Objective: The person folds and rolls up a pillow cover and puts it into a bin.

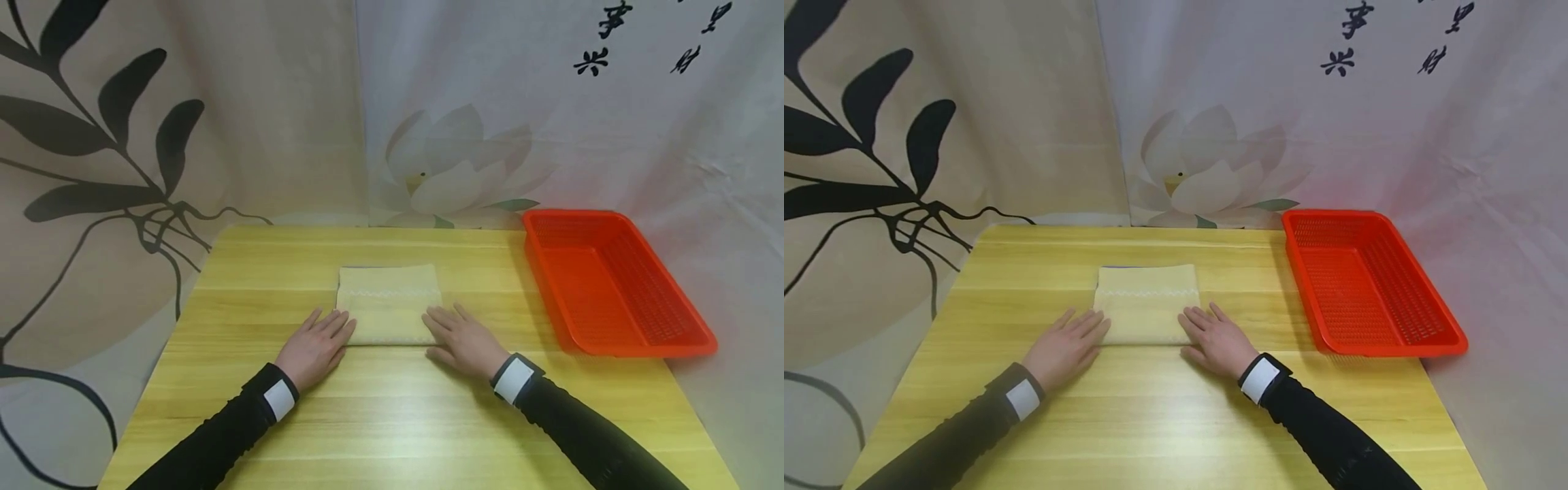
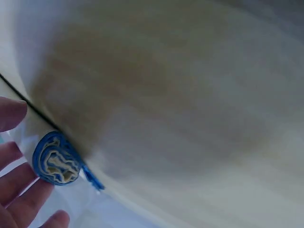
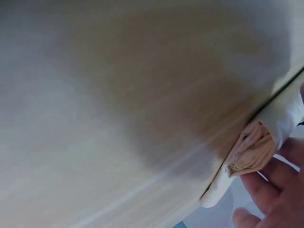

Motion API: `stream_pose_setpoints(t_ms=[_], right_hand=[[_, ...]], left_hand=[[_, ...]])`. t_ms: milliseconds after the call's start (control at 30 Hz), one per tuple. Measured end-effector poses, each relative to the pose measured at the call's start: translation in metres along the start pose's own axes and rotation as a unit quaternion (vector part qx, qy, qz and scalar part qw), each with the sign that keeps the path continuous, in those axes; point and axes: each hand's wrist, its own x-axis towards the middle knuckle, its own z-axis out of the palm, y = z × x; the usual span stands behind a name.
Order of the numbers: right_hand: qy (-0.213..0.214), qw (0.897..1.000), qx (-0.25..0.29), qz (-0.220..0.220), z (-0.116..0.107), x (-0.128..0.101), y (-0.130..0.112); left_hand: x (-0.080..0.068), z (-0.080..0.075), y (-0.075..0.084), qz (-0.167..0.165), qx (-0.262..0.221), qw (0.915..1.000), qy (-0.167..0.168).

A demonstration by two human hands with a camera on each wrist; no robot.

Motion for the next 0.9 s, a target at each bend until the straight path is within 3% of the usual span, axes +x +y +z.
stream_pose_setpoints(t_ms=[233, 433, 667, 900], right_hand=[[0.015, 1.0, 0.02, -0.013, -0.003, -0.009, -0.006], [0.046, 0.998, 0.027, -0.031, 0.001, -0.012, -0.003], [0.062, 0.997, 0.021, -0.049, 0.003, -0.008, 0.001], [0.057, 0.996, 0.06, -0.033, 0.004, -0.009, 0.004]], left_hand=[[-0.001, 0.007, -0.003, -0.005, -0.006, 0.9996, -0.026], [0.002, 0.007, -0.005, 0.0, -0.021, 0.9996, -0.021], [0.004, 0.008, -0.005, 0.01, -0.005, 0.9999, -0.012], [0.007, 0.005, -0.006, 0.003, -0.022, 0.9997, -0.006]])
